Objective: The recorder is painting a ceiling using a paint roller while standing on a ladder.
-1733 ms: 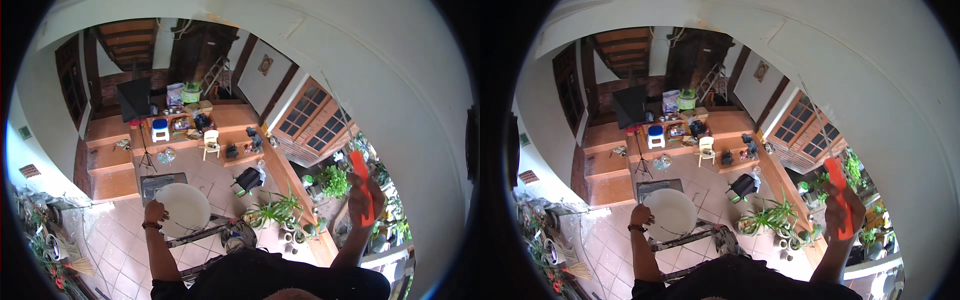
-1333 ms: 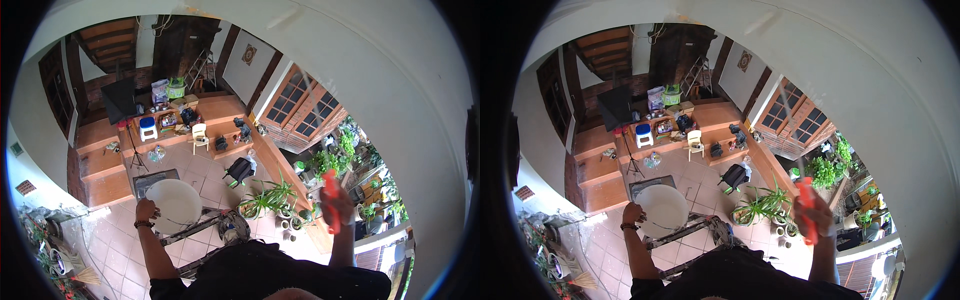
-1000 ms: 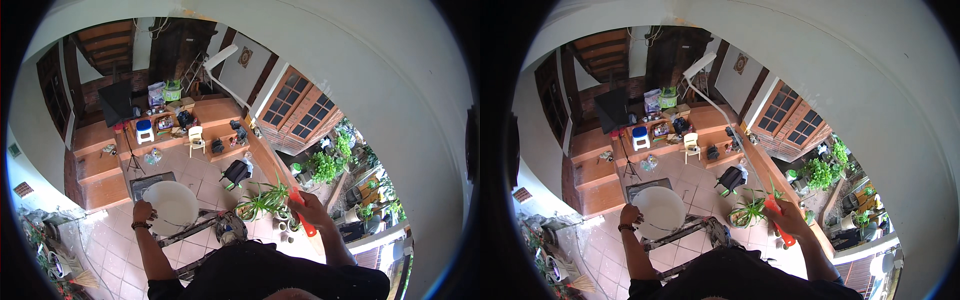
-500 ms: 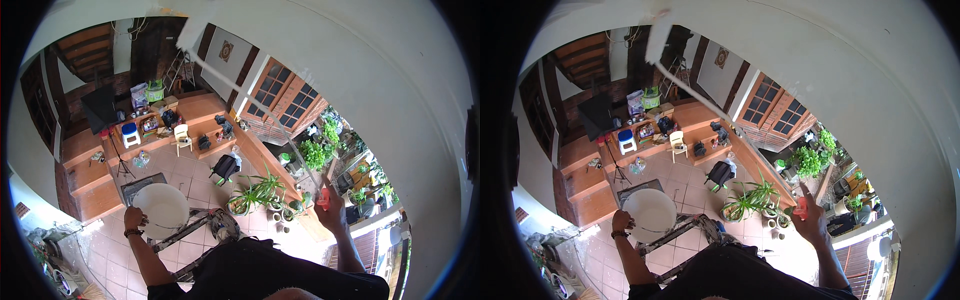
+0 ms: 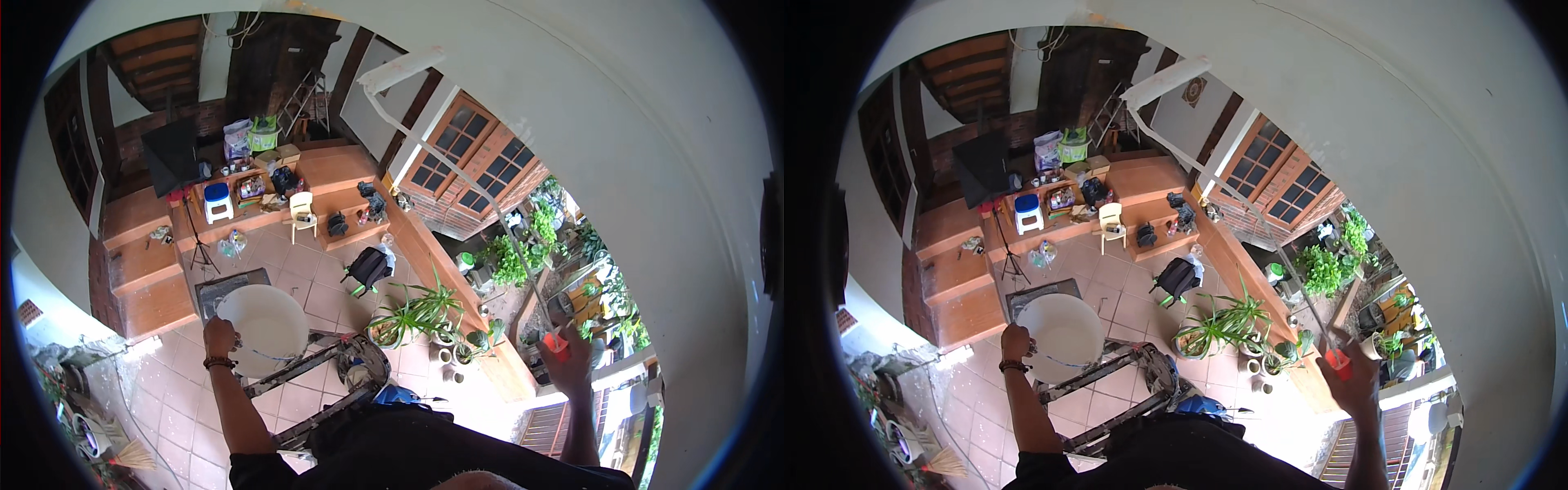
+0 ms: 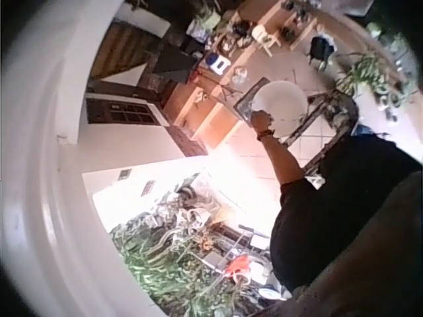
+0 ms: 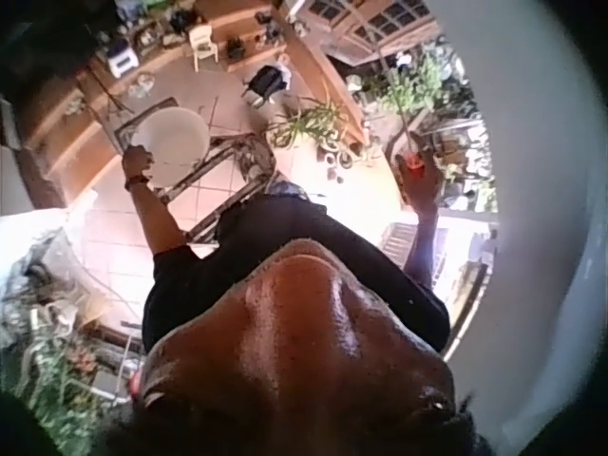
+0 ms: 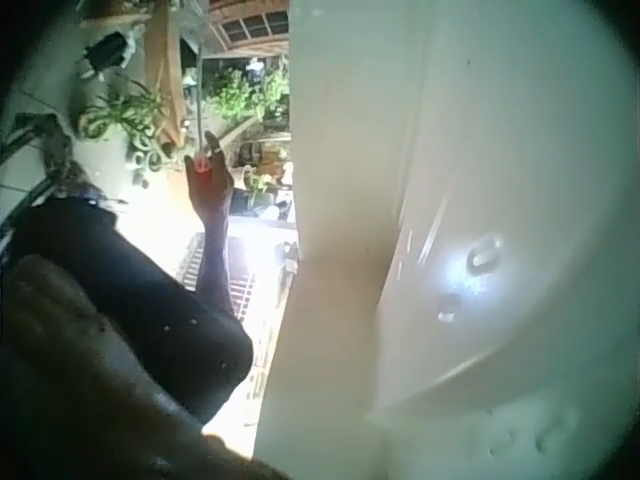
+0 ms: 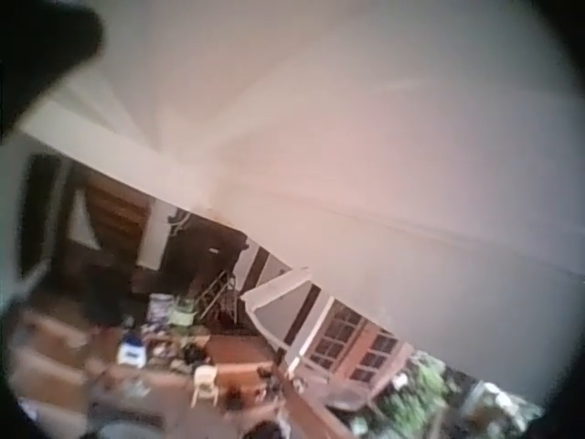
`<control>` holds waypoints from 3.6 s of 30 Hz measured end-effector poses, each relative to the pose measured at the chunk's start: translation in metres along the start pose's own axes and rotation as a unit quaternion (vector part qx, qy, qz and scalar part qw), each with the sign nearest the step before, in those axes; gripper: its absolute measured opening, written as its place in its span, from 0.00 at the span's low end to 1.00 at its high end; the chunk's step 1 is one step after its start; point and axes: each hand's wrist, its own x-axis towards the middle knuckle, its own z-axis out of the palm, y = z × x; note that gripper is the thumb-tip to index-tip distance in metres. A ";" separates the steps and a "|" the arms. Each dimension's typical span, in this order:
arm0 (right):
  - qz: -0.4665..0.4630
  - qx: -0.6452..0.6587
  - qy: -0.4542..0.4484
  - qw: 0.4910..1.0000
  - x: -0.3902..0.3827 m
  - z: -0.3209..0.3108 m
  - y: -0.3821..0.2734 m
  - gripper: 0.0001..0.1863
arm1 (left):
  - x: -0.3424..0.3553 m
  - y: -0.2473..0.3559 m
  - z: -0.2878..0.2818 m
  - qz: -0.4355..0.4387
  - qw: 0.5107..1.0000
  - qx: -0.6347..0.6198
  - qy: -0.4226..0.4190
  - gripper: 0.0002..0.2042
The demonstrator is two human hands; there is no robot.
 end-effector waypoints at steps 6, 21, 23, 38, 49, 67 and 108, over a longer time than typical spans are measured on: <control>0.000 0.023 -0.027 0.999 -0.015 0.055 0.002 0.10 | -0.003 0.011 0.004 0.064 0.998 -0.014 -0.003 0.14; -0.047 0.079 -0.100 0.991 0.048 0.091 -0.057 0.08 | 0.033 -0.036 0.044 0.185 0.969 0.135 0.091 0.13; -0.071 0.093 -0.085 0.989 0.050 0.085 -0.052 0.07 | 0.033 -0.028 0.044 0.211 0.966 0.126 0.077 0.12; -0.090 -0.228 0.132 0.960 0.058 -0.089 -0.068 0.13 | 0.012 -0.022 0.026 0.055 0.995 0.026 0.080 0.11; -0.106 -0.429 0.147 0.885 0.047 -0.163 -0.016 0.19 | -0.010 0.015 0.011 0.125 0.930 0.333 0.099 0.11; -0.108 -0.474 0.172 0.857 0.147 -0.096 -0.100 0.24 | 0.029 -0.042 0.049 0.153 0.955 0.229 0.111 0.12; -0.068 -0.450 0.210 0.866 0.051 -0.144 -0.083 0.20 | -0.027 0.059 -0.002 -0.023 0.989 -0.139 0.055 0.14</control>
